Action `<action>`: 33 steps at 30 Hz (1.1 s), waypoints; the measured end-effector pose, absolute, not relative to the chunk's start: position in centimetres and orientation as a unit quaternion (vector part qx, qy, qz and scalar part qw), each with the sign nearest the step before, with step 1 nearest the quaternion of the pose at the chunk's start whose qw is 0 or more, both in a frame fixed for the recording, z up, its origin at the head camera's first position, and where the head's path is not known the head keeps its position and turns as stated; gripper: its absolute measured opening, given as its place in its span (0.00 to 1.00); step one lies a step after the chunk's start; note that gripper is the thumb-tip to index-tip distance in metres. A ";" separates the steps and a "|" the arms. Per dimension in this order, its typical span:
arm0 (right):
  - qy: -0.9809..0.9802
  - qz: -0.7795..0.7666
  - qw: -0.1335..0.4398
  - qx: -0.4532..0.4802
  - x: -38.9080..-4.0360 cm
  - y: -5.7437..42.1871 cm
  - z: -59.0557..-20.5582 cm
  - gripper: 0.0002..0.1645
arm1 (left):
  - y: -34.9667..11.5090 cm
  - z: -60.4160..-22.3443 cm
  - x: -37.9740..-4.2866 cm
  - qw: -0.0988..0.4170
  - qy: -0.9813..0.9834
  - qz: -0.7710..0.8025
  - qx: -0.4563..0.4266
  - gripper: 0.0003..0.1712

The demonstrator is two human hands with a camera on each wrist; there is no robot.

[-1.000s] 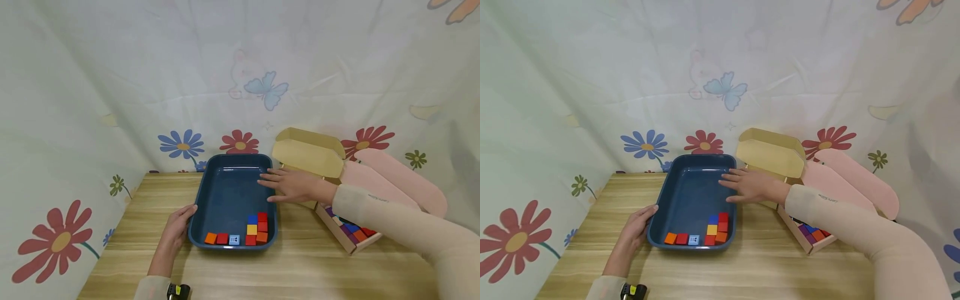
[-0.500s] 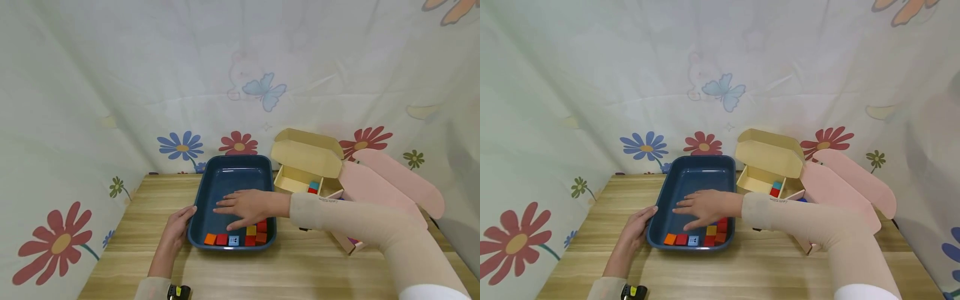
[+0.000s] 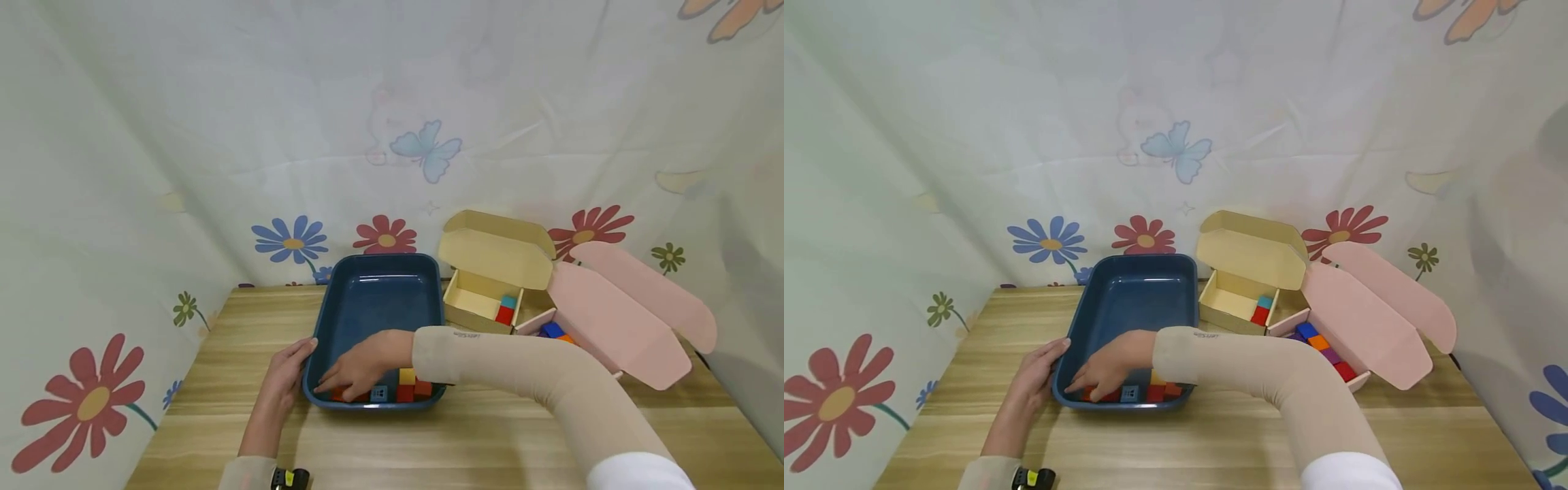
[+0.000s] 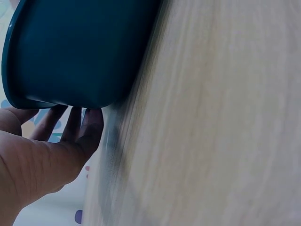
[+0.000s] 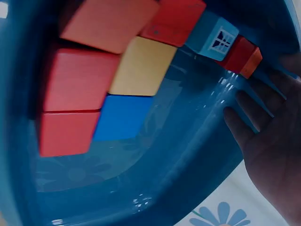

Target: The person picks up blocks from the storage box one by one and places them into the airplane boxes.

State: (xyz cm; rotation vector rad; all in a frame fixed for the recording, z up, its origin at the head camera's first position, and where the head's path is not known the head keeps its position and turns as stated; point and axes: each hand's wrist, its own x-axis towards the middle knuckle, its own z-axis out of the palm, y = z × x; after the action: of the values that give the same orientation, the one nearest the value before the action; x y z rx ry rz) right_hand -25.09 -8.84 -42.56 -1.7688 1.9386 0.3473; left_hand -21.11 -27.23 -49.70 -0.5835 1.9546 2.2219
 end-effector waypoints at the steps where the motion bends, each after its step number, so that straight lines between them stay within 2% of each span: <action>1: 0.705 0.137 0.242 -0.653 -25.0 -9.1 -42.6 0.34 | -27.2 -49.7 -21.1 0.063 0.646 0.736 -0.193 0.30; 6: 0.665 0.162 0.233 -0.691 -24.8 -9.7 -43.2 0.36 | -27.2 -49.6 -21.3 0.061 0.650 0.733 -0.193 0.32; 13: 0.653 0.165 0.188 -0.715 -24.4 -9.7 -43.7 0.23 | -27.2 -49.6 -21.2 0.053 0.650 0.732 -0.199 0.31; 18: 0.654 0.142 0.171 -0.723 -24.7 -9.3 -43.1 0.18 | -27.2 -49.6 -21.1 0.052 0.650 0.731 -0.202 0.31; 28: 0.706 0.065 0.203 -0.676 -26.7 -6.0 -40.8 0.23 | -26.8 -50.0 -21.1 0.057 0.639 0.741 -0.199 0.32; 33: 0.720 0.047 0.197 -0.663 -27.9 -4.7 -39.1 0.23 | -26.9 -49.9 -21.1 0.051 0.641 0.739 -0.202 0.32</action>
State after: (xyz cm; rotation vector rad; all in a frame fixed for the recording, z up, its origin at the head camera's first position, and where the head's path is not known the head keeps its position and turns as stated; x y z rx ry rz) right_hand -27.86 -4.73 -39.07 -1.8570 2.0172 0.1305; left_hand -21.14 -26.92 -49.91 -0.6132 1.9512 2.2472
